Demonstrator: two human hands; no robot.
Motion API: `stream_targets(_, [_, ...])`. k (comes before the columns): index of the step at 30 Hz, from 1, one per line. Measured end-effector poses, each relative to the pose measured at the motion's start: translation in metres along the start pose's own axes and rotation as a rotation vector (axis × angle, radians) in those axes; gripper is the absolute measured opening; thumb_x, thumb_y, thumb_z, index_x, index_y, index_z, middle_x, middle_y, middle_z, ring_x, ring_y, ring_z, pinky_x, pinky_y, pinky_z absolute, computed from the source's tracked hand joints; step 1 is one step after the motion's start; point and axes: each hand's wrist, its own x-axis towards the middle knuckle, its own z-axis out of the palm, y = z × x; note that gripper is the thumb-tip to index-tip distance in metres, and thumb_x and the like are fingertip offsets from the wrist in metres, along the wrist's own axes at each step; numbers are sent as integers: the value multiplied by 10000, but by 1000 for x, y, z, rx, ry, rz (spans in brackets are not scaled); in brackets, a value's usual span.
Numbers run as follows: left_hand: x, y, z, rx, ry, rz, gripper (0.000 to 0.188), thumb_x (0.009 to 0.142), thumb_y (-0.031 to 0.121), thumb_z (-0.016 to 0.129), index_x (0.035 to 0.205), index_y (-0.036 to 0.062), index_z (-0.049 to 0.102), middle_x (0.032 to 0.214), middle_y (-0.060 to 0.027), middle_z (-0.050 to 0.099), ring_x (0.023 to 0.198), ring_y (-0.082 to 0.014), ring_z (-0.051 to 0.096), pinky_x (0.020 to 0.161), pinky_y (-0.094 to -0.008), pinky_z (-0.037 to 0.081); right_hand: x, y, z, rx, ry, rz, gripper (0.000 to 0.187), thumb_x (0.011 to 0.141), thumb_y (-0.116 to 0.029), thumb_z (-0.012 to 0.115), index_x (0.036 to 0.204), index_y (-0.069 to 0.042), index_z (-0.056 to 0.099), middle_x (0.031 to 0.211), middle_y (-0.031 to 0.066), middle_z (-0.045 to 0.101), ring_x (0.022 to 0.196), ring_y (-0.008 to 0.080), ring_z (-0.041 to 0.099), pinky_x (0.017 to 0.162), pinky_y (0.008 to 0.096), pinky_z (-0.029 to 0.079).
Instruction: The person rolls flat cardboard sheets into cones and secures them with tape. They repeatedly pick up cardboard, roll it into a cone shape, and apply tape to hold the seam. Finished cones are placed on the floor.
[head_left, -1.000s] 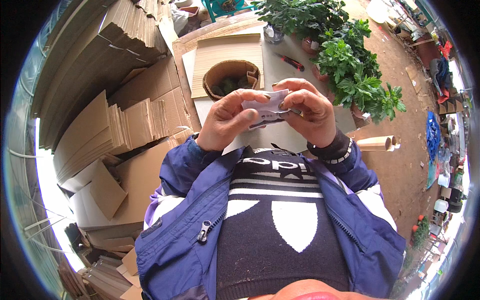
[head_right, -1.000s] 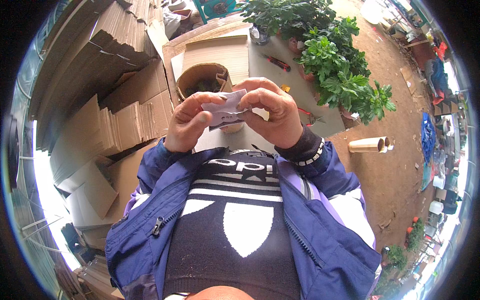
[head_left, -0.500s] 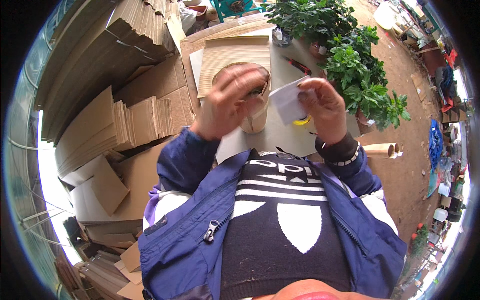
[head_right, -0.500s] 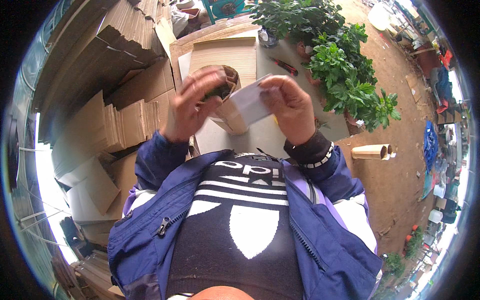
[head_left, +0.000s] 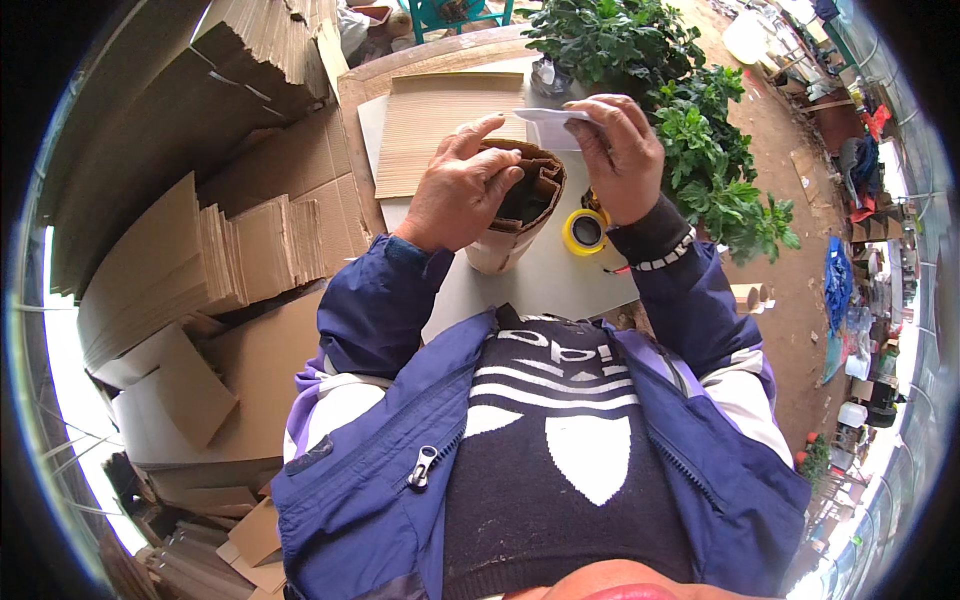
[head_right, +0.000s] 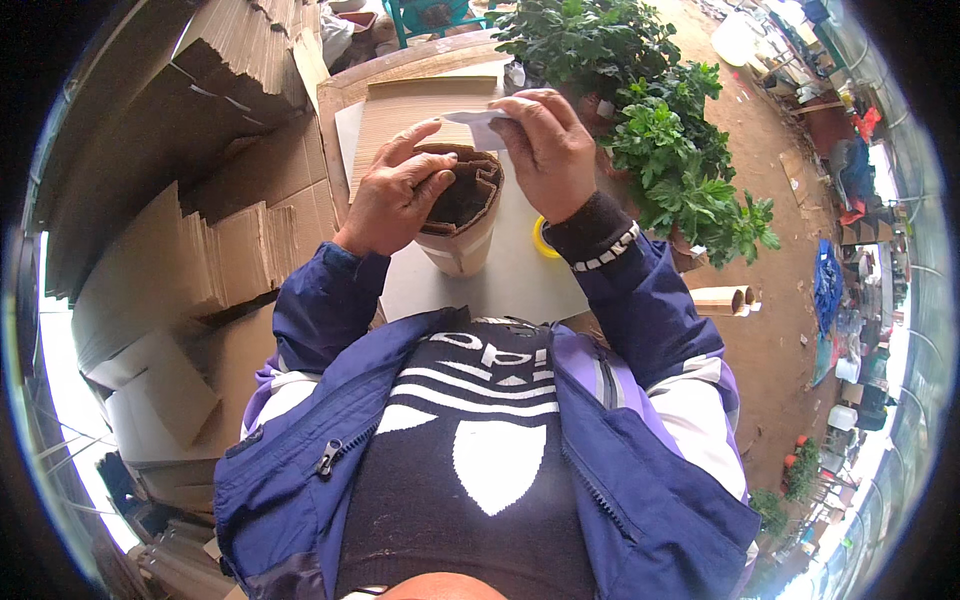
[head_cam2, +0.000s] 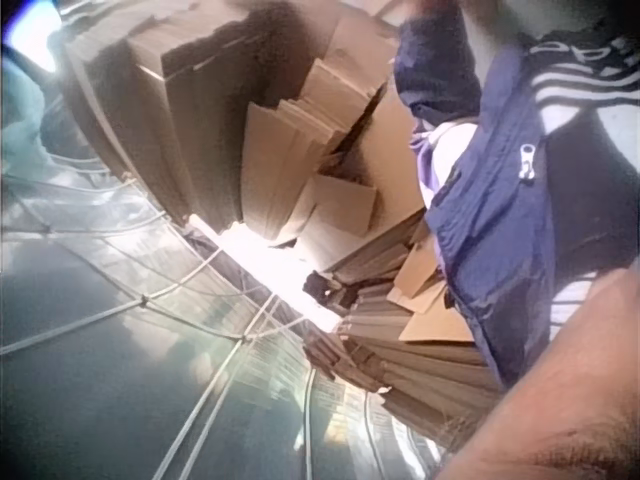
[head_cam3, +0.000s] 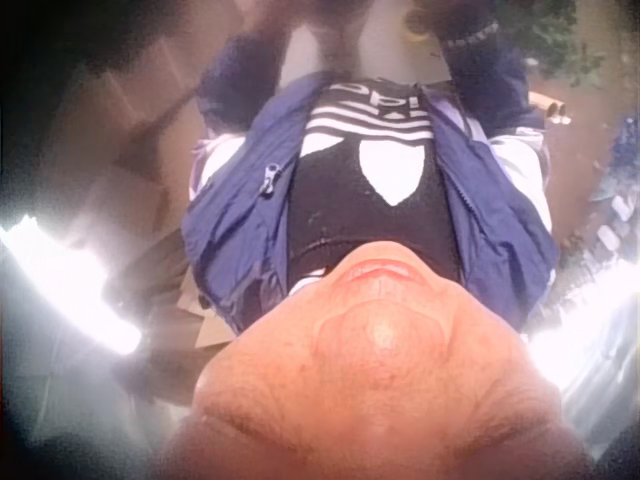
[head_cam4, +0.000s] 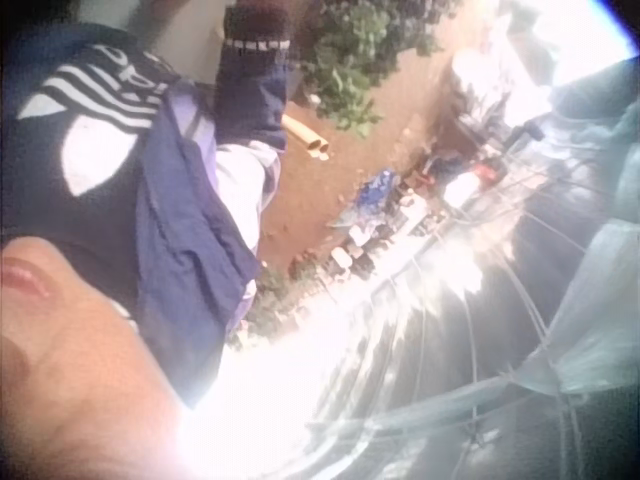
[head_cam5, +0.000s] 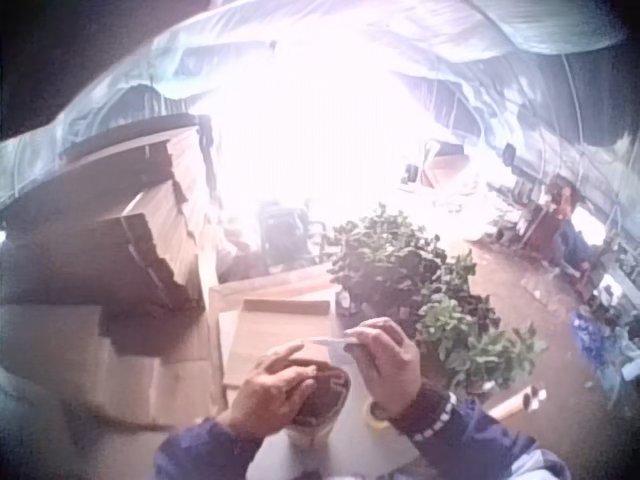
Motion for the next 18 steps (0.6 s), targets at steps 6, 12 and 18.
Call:
stream_targets(6, [-3, -4, 0, -38, 40, 39, 195, 919, 175, 707, 1068, 63, 760, 1460, -223, 508, 1313, -361, 526, 1095, -412, 414, 1, -6, 7, -35, -268, -184, 201, 817, 44, 695, 1000, -39, 684, 969, 117, 690, 867, 296, 681, 762, 369, 562])
stream_targets(12, [-5, -1, -1, -65, 65, 31, 201, 903, 175, 723, 1064, 62, 763, 1480, -230, 484, 1299, -358, 537, 1094, -403, 417, 15, -17, 0, -242, -407, -110, 107, 834, -58, 648, 934, -81, 682, 881, 87, 702, 836, 282, 691, 723, 394, 556])
stream_targets(18, [-7, -1, 0, -66, 31, 2, 198, 902, 167, 722, 1064, 60, 762, 1480, -219, 488, 1278, -350, 557, 1085, -411, 433, 38, -22, 7, -471, -601, -132, 92, 808, -151, 654, 869, -85, 676, 873, 100, 696, 856, 307, 701, 744, 413, 557])
